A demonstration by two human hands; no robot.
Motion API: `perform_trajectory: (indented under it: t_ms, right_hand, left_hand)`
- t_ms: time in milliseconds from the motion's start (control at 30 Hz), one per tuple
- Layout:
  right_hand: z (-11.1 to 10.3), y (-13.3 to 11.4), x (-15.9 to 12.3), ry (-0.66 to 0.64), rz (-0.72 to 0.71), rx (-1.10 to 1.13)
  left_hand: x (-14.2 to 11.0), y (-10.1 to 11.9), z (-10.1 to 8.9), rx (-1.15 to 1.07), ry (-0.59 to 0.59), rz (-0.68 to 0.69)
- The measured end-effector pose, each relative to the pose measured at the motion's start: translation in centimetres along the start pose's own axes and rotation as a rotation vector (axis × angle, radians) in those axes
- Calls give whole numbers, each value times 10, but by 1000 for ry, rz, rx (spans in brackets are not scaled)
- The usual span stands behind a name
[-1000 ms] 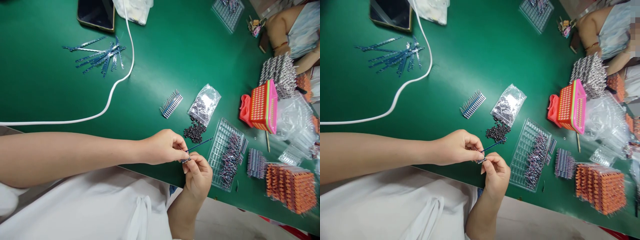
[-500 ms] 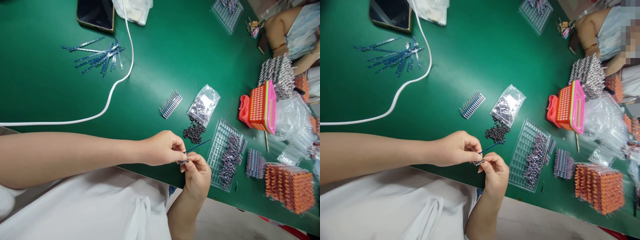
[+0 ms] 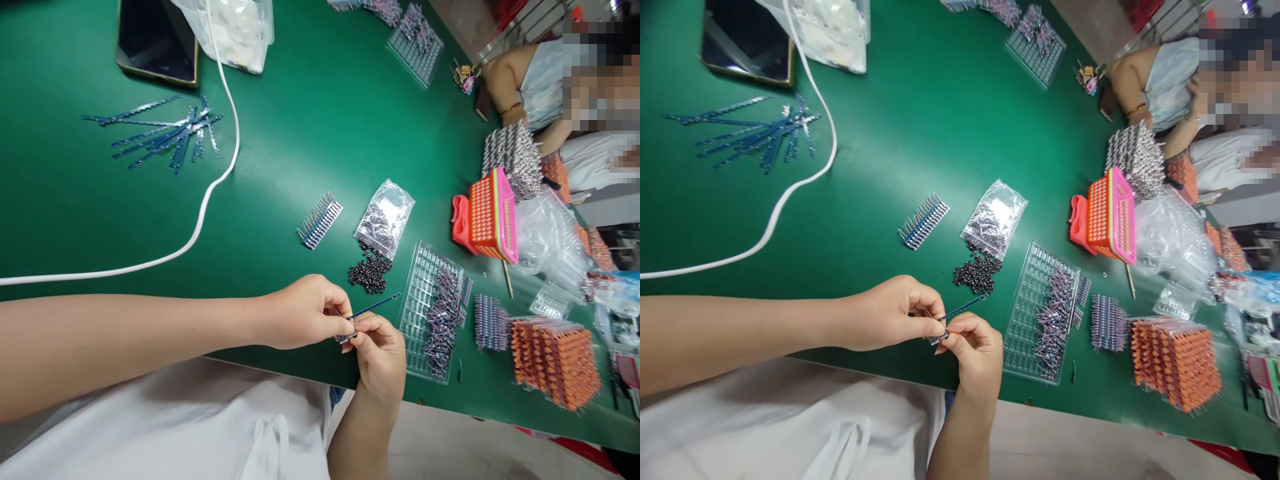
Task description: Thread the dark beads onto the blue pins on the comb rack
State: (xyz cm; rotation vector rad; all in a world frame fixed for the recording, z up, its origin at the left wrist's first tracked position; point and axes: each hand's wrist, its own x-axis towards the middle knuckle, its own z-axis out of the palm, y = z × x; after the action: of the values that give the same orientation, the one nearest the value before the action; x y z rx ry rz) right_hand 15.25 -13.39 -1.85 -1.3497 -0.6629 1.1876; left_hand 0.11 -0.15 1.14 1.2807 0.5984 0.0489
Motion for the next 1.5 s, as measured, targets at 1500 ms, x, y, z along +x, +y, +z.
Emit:
perform_trajectory:
  t_ms: [1500]
  right_hand:
    - [2, 2, -3, 70, -25, -8]
  left_hand:
    - [2, -3, 3, -77, 52, 15]
